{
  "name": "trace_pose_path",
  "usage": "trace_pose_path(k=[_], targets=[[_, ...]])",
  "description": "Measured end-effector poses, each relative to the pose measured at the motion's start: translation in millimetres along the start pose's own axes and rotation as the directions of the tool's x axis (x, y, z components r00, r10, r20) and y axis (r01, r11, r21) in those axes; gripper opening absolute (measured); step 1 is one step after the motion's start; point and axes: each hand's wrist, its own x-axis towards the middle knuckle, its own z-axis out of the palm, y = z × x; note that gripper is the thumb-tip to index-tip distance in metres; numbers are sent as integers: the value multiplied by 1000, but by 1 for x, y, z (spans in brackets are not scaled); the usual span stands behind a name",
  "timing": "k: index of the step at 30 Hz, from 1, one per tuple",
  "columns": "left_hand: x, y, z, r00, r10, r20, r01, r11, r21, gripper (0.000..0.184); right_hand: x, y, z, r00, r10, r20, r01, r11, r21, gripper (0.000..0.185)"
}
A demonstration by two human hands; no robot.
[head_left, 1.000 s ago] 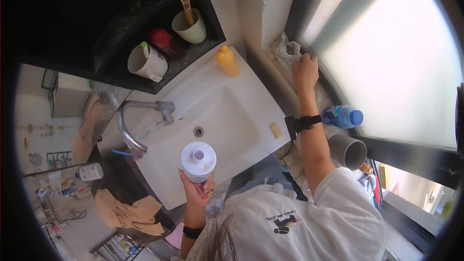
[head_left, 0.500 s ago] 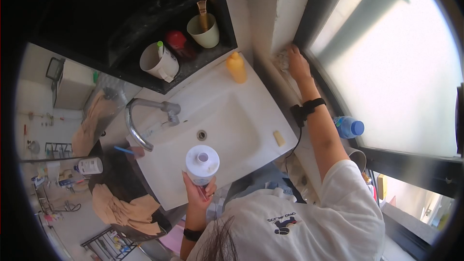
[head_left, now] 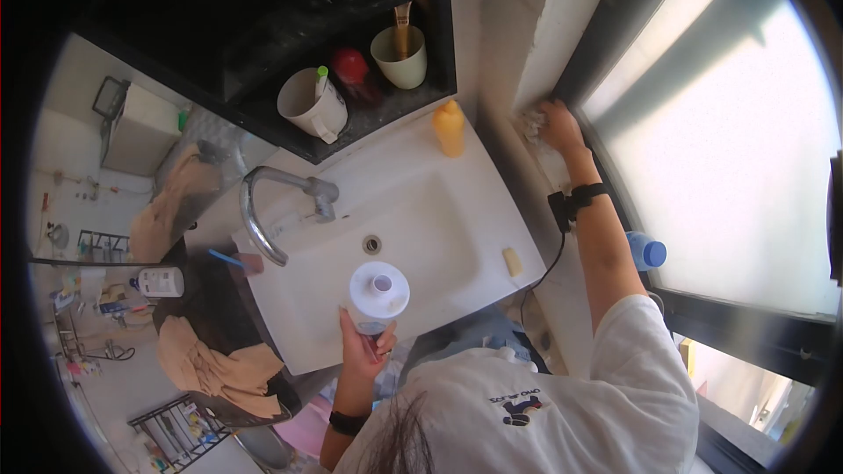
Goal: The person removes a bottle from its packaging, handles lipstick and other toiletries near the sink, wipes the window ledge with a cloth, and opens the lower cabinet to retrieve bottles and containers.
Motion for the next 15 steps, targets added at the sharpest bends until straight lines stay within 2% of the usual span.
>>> trace_pose_path(k=[1,3,5,9,12,14,15], targets=[[1,1,-2,1000,4,2,-4,1000,1,72,-1,-1,-5,1000,-26,17,26,999,29,41],[2,3,-8,985,-24,172,24,1000,1,71,-3,-1,-10,998,-51,37,48,997,59,38],[1,3,-3,985,-13,172,14,1000,-6,70,-2,1,-14,988,-153,-7,153,984,88,42],[4,3,1,983,-7,184,4,1000,16,68,0,-3,-27,987,-162,-9,162,982,97,34],[7,1,-6,977,-31,213,25,999,32,66,1,-9,-38,995,-94,-16,96,983,154,35],[9,0,-3,978,-26,206,20,999,35,66,1,-17,-48,995,31,91,-54,964,261,31],[9,0,-3,979,-22,201,14,999,38,65,1,-16,-48,995,31,93,-55,964,260,31]])
